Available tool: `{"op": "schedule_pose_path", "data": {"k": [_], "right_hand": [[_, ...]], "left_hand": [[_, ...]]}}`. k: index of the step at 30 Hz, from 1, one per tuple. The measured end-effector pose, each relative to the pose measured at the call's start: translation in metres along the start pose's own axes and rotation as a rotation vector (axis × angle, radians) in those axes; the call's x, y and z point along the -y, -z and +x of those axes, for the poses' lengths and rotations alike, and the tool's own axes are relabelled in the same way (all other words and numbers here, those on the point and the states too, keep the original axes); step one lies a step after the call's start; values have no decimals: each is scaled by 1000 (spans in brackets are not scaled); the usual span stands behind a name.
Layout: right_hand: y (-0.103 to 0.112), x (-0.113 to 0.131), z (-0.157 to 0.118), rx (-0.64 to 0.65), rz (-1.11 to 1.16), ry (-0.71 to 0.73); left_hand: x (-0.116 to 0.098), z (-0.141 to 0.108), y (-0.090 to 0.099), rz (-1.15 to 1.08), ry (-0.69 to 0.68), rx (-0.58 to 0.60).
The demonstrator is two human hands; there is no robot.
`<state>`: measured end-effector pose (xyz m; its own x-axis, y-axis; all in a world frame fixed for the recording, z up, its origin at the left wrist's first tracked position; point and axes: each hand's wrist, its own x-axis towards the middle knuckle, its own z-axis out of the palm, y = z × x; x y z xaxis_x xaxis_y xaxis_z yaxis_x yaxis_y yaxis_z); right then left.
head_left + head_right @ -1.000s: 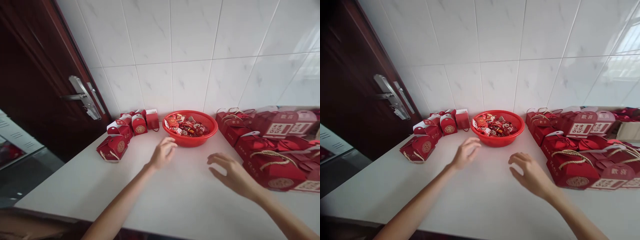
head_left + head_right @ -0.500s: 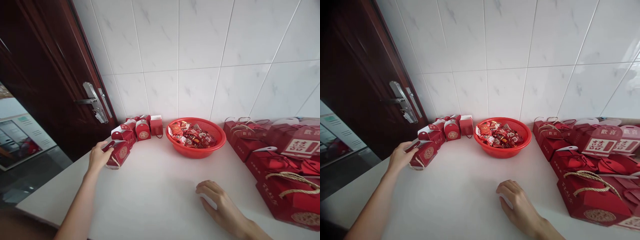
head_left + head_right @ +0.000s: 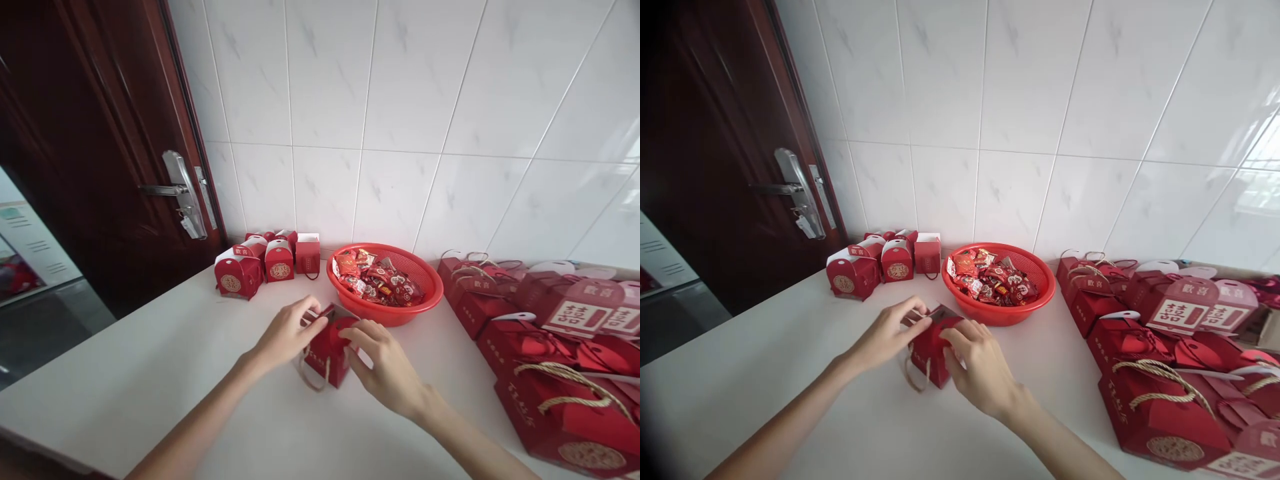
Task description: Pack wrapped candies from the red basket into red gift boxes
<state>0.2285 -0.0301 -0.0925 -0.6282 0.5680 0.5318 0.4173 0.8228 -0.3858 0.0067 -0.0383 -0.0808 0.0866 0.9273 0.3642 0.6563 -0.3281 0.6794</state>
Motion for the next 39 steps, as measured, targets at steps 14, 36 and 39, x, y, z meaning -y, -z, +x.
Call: {"op": "schedule_pose_path", "data": {"k": [14, 36, 39], "right_hand": [[38, -1, 19, 112, -260, -254], [72, -25, 28, 439, 327, -500], [74, -30, 27, 409, 364, -523]], "left_hand": [[6, 3, -29, 128, -277, -99], [-7, -9, -21, 45, -370, 250], [-1, -10, -23, 50, -521, 197]]}}
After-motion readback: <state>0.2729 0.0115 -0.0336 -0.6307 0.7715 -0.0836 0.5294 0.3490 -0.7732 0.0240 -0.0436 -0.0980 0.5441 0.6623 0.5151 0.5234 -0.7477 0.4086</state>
